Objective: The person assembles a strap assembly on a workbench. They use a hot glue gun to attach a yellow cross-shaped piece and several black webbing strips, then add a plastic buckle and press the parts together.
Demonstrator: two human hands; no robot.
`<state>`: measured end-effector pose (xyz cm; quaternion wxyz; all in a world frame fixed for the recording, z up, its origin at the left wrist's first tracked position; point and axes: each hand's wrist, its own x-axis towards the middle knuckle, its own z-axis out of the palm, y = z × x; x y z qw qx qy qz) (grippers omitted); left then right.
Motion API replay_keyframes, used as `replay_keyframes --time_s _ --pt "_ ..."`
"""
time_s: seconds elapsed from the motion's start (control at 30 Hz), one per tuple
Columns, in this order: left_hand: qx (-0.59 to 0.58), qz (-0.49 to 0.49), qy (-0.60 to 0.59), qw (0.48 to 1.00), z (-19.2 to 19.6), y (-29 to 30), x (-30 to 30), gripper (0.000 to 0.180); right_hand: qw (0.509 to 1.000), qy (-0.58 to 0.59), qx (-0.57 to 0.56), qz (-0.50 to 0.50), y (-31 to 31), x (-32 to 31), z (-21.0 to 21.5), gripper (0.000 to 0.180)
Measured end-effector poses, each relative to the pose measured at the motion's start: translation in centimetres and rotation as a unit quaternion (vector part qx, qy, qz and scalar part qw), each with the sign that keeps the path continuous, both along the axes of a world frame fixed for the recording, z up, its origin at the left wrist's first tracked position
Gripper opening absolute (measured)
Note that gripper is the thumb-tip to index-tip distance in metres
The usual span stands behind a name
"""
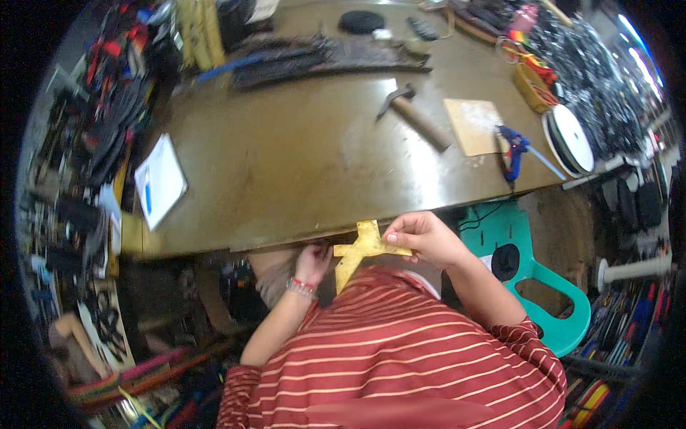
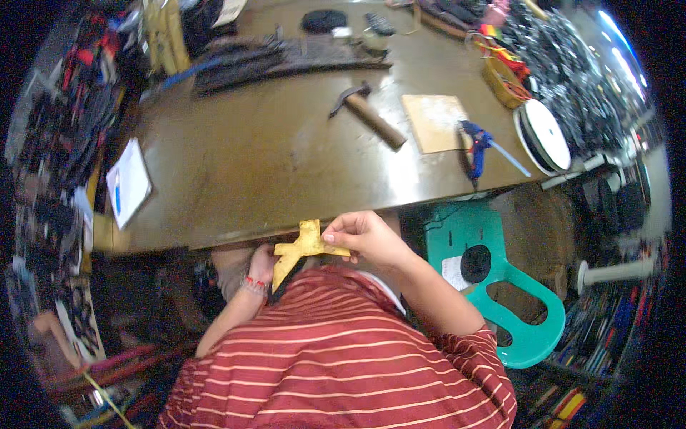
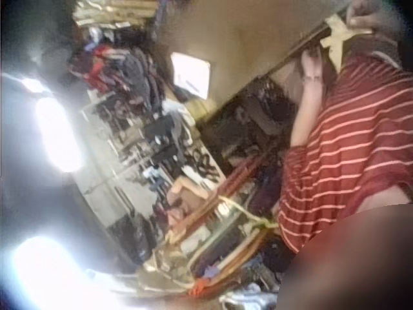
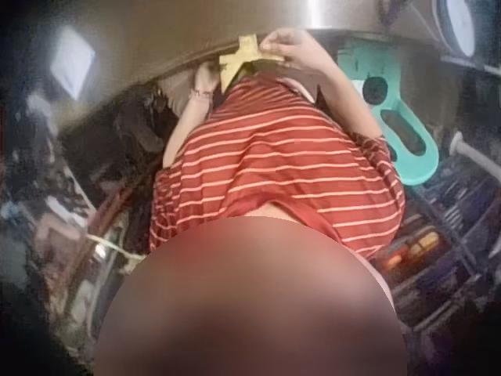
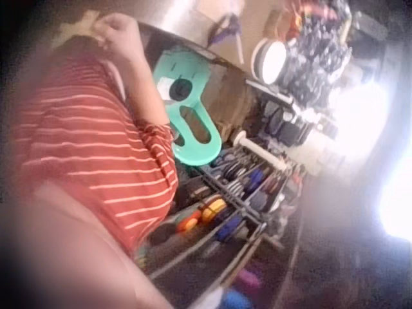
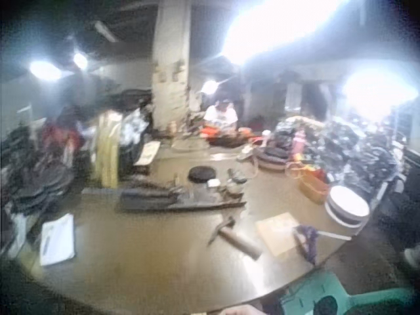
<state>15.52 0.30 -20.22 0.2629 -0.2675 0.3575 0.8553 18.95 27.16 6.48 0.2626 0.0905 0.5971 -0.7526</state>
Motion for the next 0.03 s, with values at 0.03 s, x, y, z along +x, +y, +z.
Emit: replay_keyframes --time_s 0.03 --pt "0.017 0.001 0.015 1.000 0.04 -1.22 2.46 0.020 0.999 -0.031 -0.022 0.016 -0.95 0.46 -0.68 0.017"
